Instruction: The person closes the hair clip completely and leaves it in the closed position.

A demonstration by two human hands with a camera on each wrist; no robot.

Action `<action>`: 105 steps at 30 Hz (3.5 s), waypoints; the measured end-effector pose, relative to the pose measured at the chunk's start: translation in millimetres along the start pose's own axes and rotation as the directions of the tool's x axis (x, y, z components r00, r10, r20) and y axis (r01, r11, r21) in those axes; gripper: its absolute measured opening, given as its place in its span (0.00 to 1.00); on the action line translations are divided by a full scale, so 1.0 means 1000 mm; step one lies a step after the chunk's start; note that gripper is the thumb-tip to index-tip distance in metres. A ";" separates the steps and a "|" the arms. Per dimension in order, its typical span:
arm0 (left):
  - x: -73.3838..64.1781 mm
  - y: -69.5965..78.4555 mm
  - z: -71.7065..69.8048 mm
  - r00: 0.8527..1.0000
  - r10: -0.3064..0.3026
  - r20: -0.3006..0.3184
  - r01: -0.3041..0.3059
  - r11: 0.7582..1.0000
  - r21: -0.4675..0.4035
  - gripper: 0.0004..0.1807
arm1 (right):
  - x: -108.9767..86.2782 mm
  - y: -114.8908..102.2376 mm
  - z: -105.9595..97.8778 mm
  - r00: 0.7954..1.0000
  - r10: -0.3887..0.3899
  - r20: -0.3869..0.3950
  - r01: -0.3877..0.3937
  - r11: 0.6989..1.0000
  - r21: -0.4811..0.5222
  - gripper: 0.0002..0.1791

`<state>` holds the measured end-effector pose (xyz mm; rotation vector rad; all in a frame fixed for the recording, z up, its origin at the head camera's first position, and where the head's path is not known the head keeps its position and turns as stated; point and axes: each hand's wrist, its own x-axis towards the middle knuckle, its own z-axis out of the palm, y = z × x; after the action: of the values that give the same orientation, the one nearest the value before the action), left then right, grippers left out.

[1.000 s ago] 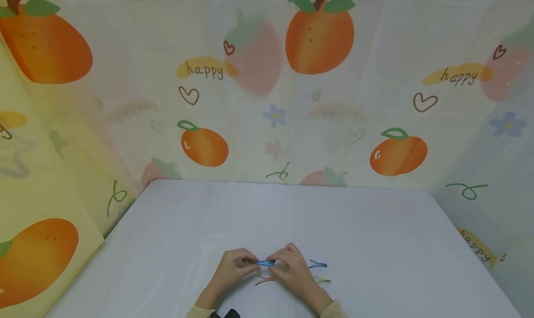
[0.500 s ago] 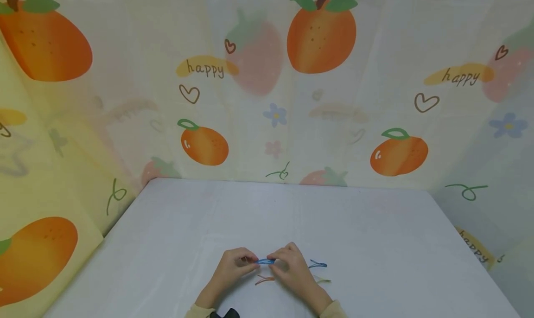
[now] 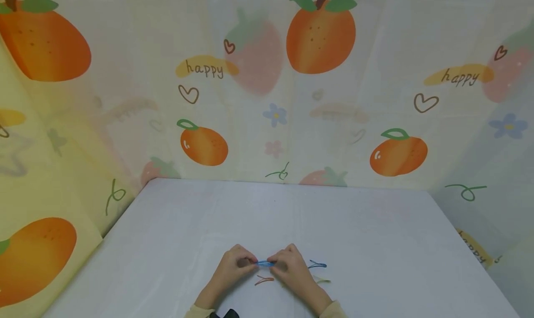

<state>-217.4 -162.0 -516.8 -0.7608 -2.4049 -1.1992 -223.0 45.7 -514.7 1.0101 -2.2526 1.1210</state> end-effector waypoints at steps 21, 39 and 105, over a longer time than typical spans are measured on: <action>-0.002 0.001 -0.001 0.991 -0.111 0.070 0.110 0.994 0.027 0.03 | -0.001 -0.001 -0.001 0.998 0.060 0.010 -0.058 0.993 -0.101 0.11; -0.001 0.000 0.001 0.989 -0.121 0.084 0.120 0.993 0.012 0.06 | 0.000 -0.003 -0.003 0.996 0.078 0.043 -0.072 0.991 -0.115 0.11; -0.001 0.001 0.002 0.995 -0.098 0.005 0.098 0.995 -0.018 0.08 | 0.000 -0.007 -0.003 0.999 -0.024 0.024 0.026 0.994 -0.102 0.09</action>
<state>-216.1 -160.4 -517.3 -0.6579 -2.4638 -1.2603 -217.8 44.8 -509.6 1.0117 -2.2835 0.9783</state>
